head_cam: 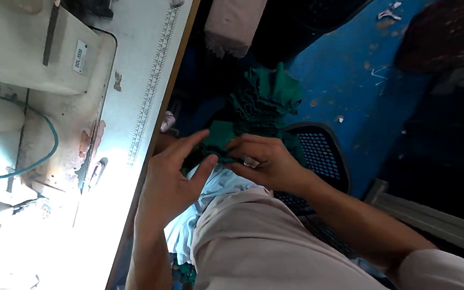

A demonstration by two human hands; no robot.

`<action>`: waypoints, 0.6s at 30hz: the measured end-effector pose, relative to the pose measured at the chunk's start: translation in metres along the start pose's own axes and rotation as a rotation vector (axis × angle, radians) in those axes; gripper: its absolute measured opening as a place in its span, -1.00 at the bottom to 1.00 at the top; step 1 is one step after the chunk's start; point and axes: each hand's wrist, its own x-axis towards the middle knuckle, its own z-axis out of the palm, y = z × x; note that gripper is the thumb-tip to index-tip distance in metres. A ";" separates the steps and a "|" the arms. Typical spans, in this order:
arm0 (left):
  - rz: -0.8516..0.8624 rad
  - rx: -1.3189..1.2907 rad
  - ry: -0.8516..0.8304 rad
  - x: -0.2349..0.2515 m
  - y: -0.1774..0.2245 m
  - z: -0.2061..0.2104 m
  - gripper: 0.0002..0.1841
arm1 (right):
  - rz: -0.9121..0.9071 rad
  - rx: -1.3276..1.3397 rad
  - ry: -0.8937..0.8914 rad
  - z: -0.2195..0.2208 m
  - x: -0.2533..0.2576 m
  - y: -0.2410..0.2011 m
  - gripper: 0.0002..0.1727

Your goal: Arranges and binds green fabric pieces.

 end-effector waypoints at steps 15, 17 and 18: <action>0.059 -0.094 0.078 0.018 -0.001 0.010 -0.76 | 0.021 0.130 0.135 0.005 -0.004 0.015 -0.87; 0.072 -0.203 0.087 0.023 0.000 0.019 -0.68 | 0.092 0.146 0.175 -0.004 -0.008 0.018 -0.83; 0.071 -0.265 0.089 0.025 0.001 0.024 -0.64 | 0.166 0.113 0.175 -0.014 -0.009 0.019 -0.73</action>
